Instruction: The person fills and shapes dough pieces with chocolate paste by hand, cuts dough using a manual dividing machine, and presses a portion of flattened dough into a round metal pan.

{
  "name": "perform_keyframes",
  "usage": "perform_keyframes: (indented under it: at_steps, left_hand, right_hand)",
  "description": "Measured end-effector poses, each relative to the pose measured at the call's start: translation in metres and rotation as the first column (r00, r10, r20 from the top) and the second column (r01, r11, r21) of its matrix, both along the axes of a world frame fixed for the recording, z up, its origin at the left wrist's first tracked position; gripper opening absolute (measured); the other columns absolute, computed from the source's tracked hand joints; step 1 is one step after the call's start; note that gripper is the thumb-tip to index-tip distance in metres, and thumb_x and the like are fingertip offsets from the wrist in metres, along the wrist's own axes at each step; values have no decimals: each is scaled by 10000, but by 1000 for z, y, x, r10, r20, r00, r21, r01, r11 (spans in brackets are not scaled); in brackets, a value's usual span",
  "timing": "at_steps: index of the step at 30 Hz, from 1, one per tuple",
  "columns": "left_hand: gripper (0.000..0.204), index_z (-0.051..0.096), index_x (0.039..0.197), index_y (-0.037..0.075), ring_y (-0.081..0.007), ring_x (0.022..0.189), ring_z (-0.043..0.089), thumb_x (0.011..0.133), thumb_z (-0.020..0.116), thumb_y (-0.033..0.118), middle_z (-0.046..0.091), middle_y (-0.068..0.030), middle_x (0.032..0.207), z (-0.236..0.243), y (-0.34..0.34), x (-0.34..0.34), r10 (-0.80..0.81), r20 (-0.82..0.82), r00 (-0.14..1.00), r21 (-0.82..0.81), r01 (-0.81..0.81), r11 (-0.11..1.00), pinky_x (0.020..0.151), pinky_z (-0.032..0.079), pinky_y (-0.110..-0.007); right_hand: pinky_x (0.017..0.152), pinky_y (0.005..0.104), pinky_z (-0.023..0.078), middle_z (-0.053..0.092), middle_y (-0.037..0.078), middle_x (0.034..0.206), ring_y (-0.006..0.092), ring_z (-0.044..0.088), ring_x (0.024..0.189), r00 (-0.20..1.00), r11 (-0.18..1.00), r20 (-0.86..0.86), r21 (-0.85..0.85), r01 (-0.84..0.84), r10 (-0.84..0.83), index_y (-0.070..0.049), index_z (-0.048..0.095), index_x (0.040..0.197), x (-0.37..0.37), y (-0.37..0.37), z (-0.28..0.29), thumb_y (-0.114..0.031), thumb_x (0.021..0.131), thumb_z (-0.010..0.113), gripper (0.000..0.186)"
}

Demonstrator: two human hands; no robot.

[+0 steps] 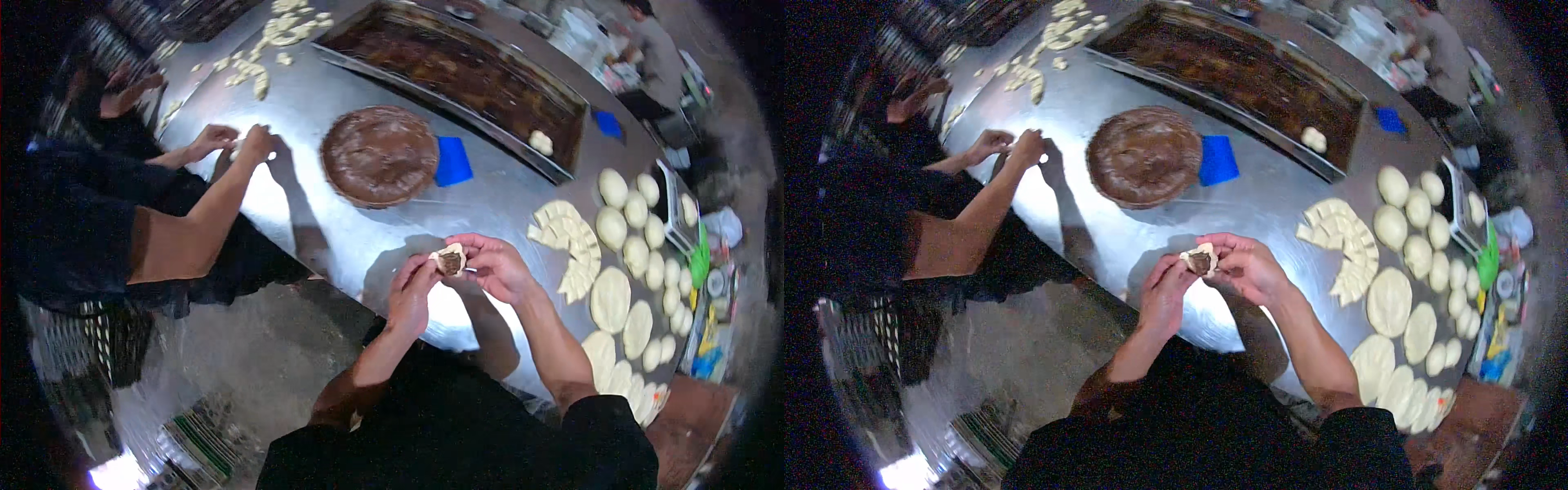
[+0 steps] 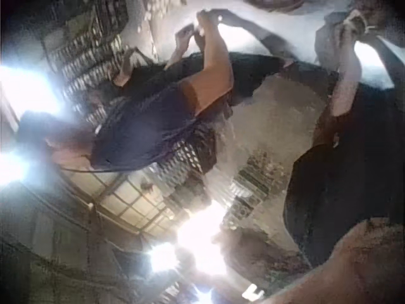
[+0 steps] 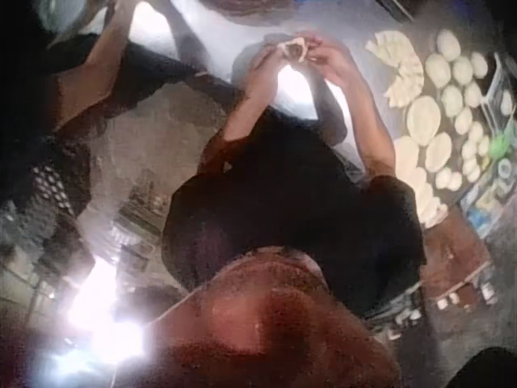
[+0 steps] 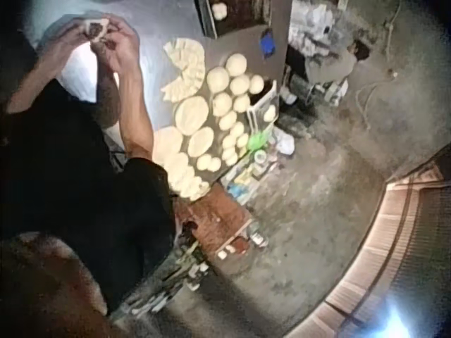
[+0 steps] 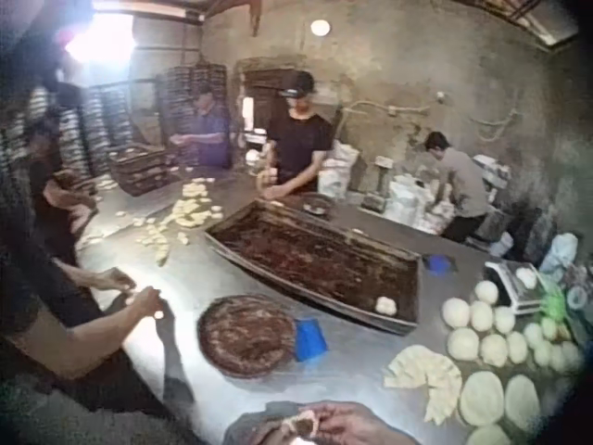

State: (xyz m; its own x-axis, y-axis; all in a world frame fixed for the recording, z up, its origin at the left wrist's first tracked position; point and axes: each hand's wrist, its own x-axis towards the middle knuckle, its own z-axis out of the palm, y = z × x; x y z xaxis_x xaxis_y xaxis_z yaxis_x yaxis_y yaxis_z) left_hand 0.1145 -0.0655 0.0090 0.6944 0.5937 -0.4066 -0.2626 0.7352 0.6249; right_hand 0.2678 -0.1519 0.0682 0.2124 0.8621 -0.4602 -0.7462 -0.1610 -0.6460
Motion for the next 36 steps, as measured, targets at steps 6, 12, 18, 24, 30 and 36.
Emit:
perform_keyframes:
  at_steps: [6,12,18,24,30,36]
  left_hand:
    - [293,586,1206,-2,-119,853,622,922,590,71,639,-87,988,15,-63,11,-138,-126,982,166,158,973,767,518,-237]
    - [217,618,1110,-9,-104,908,584,896,588,12,604,-58,1045,31,-83,7,-214,-169,962,596,273,755,753,472,-226]
    - [221,553,1119,-26,-220,1029,595,909,508,25,591,-153,1140,29,-46,-5,-607,164,778,95,600,794,879,497,-346]
    - [337,507,1259,-47,-230,1090,594,938,506,56,576,-155,1200,26,-18,-8,-432,120,894,26,432,901,921,529,-358]
    - [296,549,1213,-64,-203,1010,622,942,519,52,604,-154,1162,16,24,-9,-484,32,874,56,482,874,868,533,-328]
    - [329,531,1237,-73,-186,1011,614,936,540,60,603,-156,1145,14,27,7,-657,135,742,44,658,752,892,520,-319]
  right_hand:
    - [864,362,527,596,220,1162,314,623,1040,325,936,944,-62,345,-57,37,444,1317,-57,-79,2,55,800,586,536]
    - [753,351,565,675,174,1006,327,679,862,101,947,991,47,318,-84,-13,629,1094,-70,-125,19,45,824,578,281]
    - [605,310,500,595,100,810,223,622,688,181,981,977,78,175,-110,-32,656,900,-54,-100,53,-67,798,686,112]
    - [674,314,523,622,120,917,253,640,780,121,955,981,112,273,-150,-18,634,1007,-61,-58,17,-23,794,672,216]
    - [666,347,525,654,103,858,259,647,739,31,977,998,53,208,-60,-27,631,963,-64,-26,20,-28,777,692,196]
    - [650,336,417,618,44,770,205,587,715,-196,949,980,40,314,23,-72,643,875,-59,-37,21,-68,742,713,150]
